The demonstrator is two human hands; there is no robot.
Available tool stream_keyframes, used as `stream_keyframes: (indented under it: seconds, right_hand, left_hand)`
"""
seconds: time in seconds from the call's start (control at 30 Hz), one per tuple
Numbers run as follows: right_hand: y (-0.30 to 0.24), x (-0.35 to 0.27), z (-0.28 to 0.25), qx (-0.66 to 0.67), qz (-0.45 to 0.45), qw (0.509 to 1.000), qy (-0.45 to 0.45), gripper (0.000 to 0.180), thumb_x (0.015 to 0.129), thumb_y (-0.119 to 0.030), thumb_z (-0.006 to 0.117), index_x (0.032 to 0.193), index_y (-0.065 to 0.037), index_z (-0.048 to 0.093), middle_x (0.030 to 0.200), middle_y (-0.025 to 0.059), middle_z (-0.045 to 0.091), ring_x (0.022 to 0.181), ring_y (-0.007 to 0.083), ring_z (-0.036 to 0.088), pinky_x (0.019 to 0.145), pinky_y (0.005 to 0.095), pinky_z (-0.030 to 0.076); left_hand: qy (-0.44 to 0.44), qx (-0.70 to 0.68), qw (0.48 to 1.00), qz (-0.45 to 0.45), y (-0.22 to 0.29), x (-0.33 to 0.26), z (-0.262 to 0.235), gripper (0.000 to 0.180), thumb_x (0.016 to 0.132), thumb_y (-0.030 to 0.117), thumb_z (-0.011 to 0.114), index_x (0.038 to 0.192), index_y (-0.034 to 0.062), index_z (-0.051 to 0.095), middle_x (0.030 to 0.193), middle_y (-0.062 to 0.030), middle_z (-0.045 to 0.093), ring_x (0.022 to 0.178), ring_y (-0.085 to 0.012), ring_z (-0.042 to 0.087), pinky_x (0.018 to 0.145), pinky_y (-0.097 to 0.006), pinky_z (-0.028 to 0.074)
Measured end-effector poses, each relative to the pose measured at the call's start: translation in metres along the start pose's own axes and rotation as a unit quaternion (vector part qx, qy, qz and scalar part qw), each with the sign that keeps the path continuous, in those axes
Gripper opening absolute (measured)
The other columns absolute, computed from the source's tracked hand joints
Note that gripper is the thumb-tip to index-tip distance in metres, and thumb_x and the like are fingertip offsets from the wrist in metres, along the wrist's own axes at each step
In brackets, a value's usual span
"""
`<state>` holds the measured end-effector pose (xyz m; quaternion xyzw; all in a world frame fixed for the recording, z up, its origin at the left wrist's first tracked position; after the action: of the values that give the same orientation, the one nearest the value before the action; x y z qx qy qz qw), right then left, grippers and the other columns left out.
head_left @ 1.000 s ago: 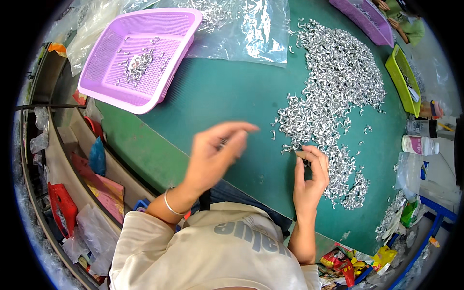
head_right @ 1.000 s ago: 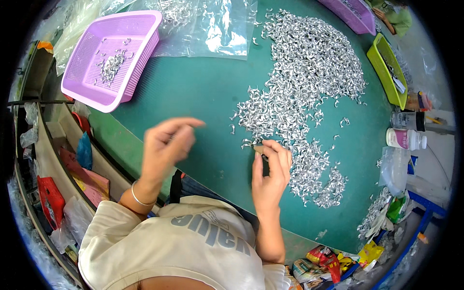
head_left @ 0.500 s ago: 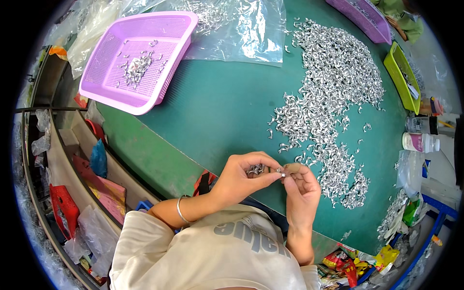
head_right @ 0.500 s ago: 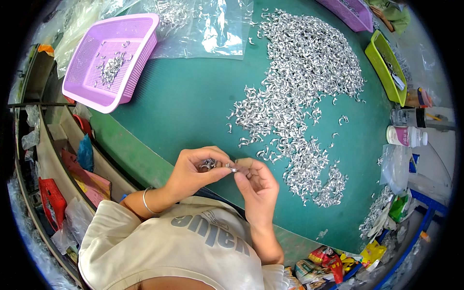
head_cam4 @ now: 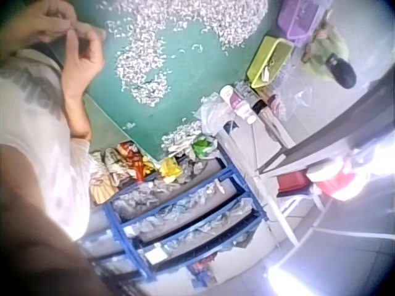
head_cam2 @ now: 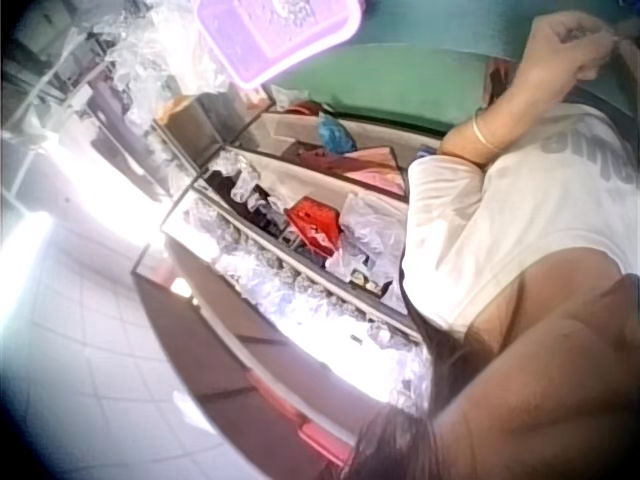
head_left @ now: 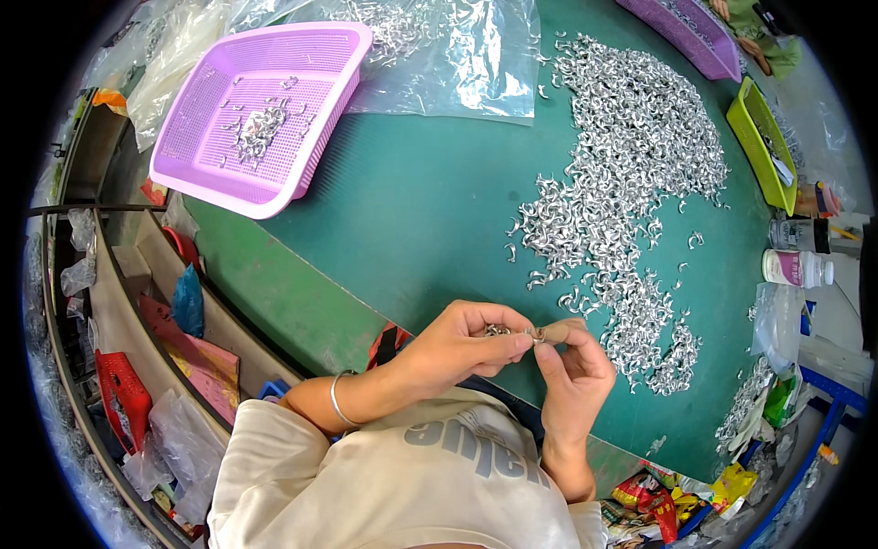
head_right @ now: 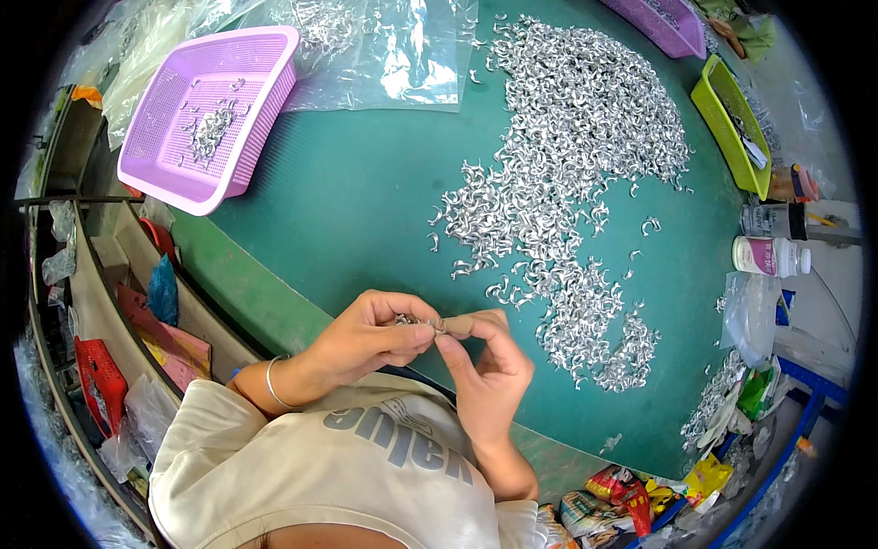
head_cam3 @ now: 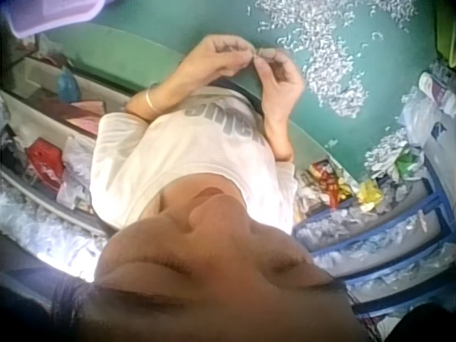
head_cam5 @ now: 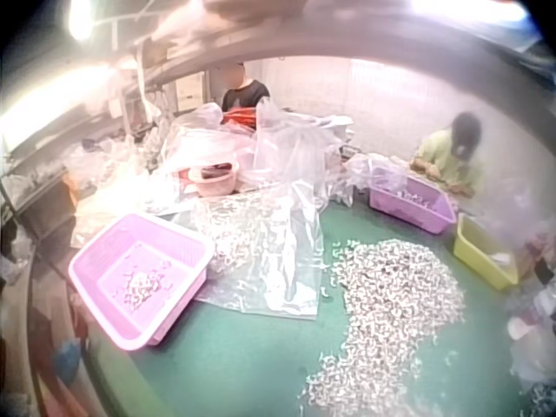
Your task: The person picks up and sorts small metal pieces from a pile on a green table by hand and places them into a pink plastic bin.
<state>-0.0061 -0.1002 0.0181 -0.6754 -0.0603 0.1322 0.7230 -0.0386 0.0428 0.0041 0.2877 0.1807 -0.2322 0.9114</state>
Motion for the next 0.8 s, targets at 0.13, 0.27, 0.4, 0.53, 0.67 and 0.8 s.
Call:
stream_keyframes:
  seconds: [0.13, 0.27, 0.4, 0.53, 0.67, 0.8]
  right_hand:
    - [-0.003, 0.002, 0.001, -0.069, -0.05, 0.996, -0.002, 0.018, 0.068, 0.012, 0.063, 0.083, 0.003, 0.059, 0.081, 0.0075, 0.058, 0.076, 0.0158, 0.05, 0.069, 0.0252, 0.04]
    - [-0.005, 0.002, 0.002, -0.13, -0.081, 0.988, 0.011, 0.016, 0.067, 0.011, 0.062, 0.081, 0.003, 0.059, 0.078, 0.008, 0.058, 0.075, 0.0177, 0.05, 0.068, 0.0271, 0.04]
    - [-0.005, 0.002, 0.002, -0.164, -0.115, 0.979, 0.025, 0.017, 0.065, 0.012, 0.061, 0.08, 0.003, 0.059, 0.077, 0.0098, 0.058, 0.075, 0.0211, 0.051, 0.068, 0.0293, 0.041]
    - [-0.003, 0.001, 0.001, -0.232, -0.194, 0.953, 0.017, 0.018, 0.063, 0.01, 0.063, 0.08, 0.003, 0.059, 0.079, 0.0116, 0.059, 0.076, 0.0243, 0.052, 0.067, 0.0303, 0.042]
    - [-0.003, 0.001, 0.0, -0.203, -0.187, 0.961, 0.01, 0.018, 0.063, 0.01, 0.063, 0.08, 0.003, 0.059, 0.08, 0.0118, 0.059, 0.076, 0.025, 0.052, 0.068, 0.031, 0.042]
    - [-0.003, 0.009, -0.009, -0.227, -0.15, 0.962, 0.03, 0.019, 0.065, 0.009, 0.063, 0.082, 0.003, 0.06, 0.08, 0.0114, 0.059, 0.076, 0.0243, 0.052, 0.069, 0.0313, 0.042]
  left_hand:
    - [-0.008, -0.016, 1.0, -0.003, 0.0, 0.0, 0.001, 0.013, 0.085, 0.008, 0.056, 0.093, -0.0029, 0.056, 0.069, -0.0002, 0.049, 0.054, -0.0034, 0.034, 0.045, -0.018, 0.025]
    - [0.058, 0.123, 0.991, 0.013, 0.005, -0.005, 0.007, 0.014, 0.086, 0.007, 0.054, 0.095, -0.0028, 0.058, 0.075, -0.0026, 0.054, 0.059, -0.0033, 0.04, 0.048, -0.017, 0.029]
    - [0.071, 0.303, 0.923, 0.224, -0.005, -0.006, 0.005, 0.017, 0.083, 0.006, 0.056, 0.098, 0.0, 0.06, 0.077, -0.0002, 0.056, 0.062, -0.0031, 0.045, 0.049, -0.016, 0.034]
    - [0.077, 0.358, 0.889, 0.275, 0.001, -0.01, 0.01, 0.018, 0.081, 0.002, 0.057, 0.099, 0.0013, 0.061, 0.077, -0.0011, 0.055, 0.063, -0.0049, 0.047, 0.05, -0.016, 0.035]
    - [0.06, 0.312, 0.901, 0.296, -0.002, -0.008, 0.01, 0.018, 0.082, 0.003, 0.056, 0.099, 0.0007, 0.059, 0.078, -0.0029, 0.053, 0.061, -0.0042, 0.043, 0.048, -0.017, 0.032]
    - [-0.018, -0.023, 0.997, 0.067, 0.0, -0.006, -0.005, 0.016, 0.084, 0.007, 0.051, 0.096, -0.001, 0.056, 0.078, -0.0066, 0.052, 0.059, -0.0046, 0.038, 0.046, -0.018, 0.028]
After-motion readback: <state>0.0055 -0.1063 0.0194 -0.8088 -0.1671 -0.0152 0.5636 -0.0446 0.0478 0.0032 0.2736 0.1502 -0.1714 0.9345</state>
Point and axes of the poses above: each hand's wrist, its own x-axis towards the middle knuckle, its own z-axis out of the palm, y = z × x, the point moved 1 cm from there along x, towards the middle knuckle
